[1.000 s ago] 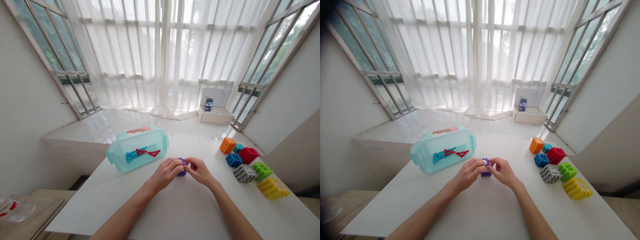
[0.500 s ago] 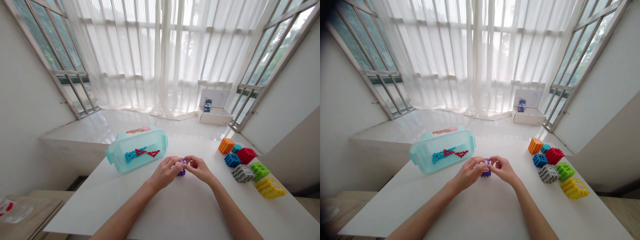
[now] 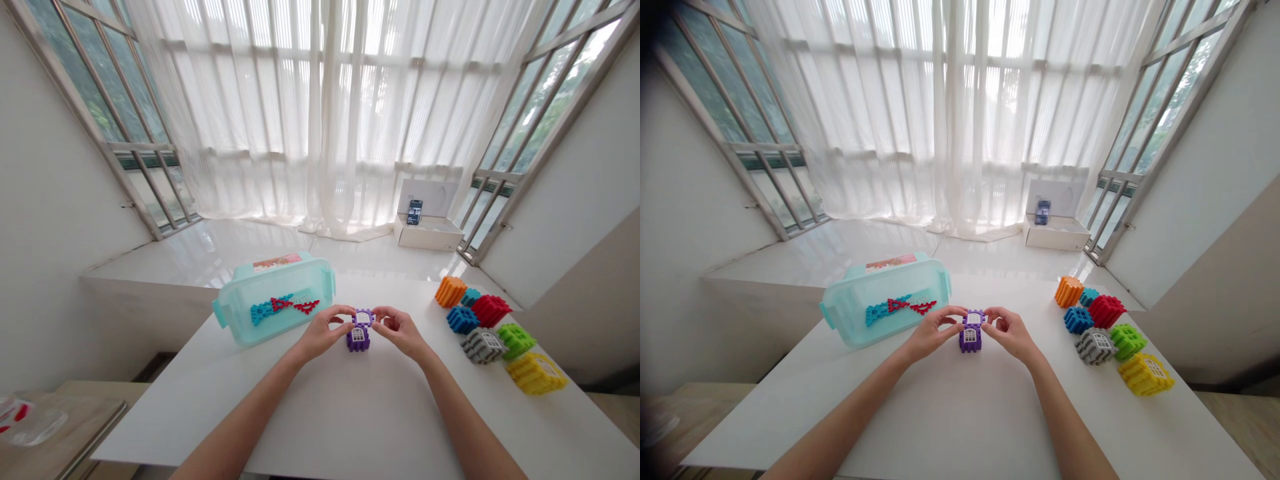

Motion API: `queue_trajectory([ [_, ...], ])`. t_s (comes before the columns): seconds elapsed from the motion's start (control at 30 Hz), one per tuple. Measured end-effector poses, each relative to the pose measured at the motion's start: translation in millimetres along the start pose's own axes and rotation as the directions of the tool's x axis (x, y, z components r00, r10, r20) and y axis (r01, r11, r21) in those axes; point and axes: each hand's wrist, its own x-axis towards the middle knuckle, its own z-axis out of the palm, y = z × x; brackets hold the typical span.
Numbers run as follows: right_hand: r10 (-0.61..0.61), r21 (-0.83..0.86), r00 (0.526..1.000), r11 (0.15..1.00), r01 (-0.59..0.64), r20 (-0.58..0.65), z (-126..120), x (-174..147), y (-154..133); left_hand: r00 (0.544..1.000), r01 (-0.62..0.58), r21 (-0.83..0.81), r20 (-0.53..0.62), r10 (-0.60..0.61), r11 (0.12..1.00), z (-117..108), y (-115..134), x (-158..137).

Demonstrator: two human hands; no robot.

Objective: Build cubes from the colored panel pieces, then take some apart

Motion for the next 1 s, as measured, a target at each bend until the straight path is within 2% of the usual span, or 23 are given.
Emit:
queue_trajectory([
  [0.17,0.015,-0.016,0.998,1.0,-0.014,0.055,-2.4,0.2,2.7,0.999,-0.003,0.089,0.032,0.0,0.996,-2.2,0.0,-1.5],
  [0.37,0.021,-0.157,0.993,0.988,-0.003,0.113,-3.4,-1.3,4.5,0.995,-0.035,0.191,0.098,0.017,0.981,-5.1,1.3,-3.3],
  [0.63,0.047,-0.275,0.986,0.962,-0.002,0.159,-2.5,-2.4,8.0,0.986,-0.028,0.203,0.169,-0.007,0.979,-6.0,2.0,-4.5],
  [1.0,0.048,-0.294,0.987,0.956,0.0,0.156,2.4,-5.4,-2.7,0.97,0.034,0.211,0.229,-0.083,0.977,-16.5,5.3,-3.7],
])
